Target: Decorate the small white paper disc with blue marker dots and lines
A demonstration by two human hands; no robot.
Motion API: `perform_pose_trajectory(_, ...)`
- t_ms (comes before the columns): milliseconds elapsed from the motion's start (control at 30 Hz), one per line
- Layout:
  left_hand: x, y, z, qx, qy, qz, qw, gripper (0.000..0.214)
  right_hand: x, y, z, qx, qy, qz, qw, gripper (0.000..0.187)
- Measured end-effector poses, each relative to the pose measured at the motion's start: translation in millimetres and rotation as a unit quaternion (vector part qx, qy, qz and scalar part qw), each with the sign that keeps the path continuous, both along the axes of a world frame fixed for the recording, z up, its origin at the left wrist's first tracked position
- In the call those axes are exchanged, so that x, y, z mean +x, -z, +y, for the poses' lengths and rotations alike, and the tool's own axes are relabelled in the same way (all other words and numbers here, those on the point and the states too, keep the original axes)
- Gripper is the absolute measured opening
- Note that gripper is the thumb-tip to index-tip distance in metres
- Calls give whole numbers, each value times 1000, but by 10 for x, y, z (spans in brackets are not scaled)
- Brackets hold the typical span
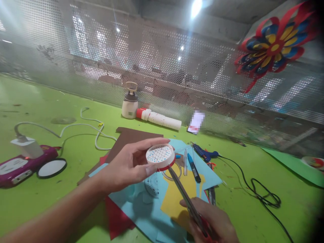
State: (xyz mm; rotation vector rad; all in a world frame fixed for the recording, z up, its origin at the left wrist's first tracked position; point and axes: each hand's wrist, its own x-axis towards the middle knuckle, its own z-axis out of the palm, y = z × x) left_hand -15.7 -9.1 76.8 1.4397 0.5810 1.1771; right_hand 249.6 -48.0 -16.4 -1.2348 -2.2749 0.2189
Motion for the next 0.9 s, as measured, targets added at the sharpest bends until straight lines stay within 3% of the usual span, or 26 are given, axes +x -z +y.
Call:
perform_pose_trajectory(167, -3, -3, -3, -3, -12, 5, 1000, 56, -32, -157, -48, -19, -5, 25, 999, 15)
perform_pose_trajectory(333, -18, 15, 12, 6, -7, 3, 1000, 53, -45, -277, -135, -17, -2, 27, 999, 9)
perform_pose_trajectory(900, -15, 31, 33, 28, -10, 9, 1000, 49, -69, -336, -160, -10, -6, 59, 998, 13)
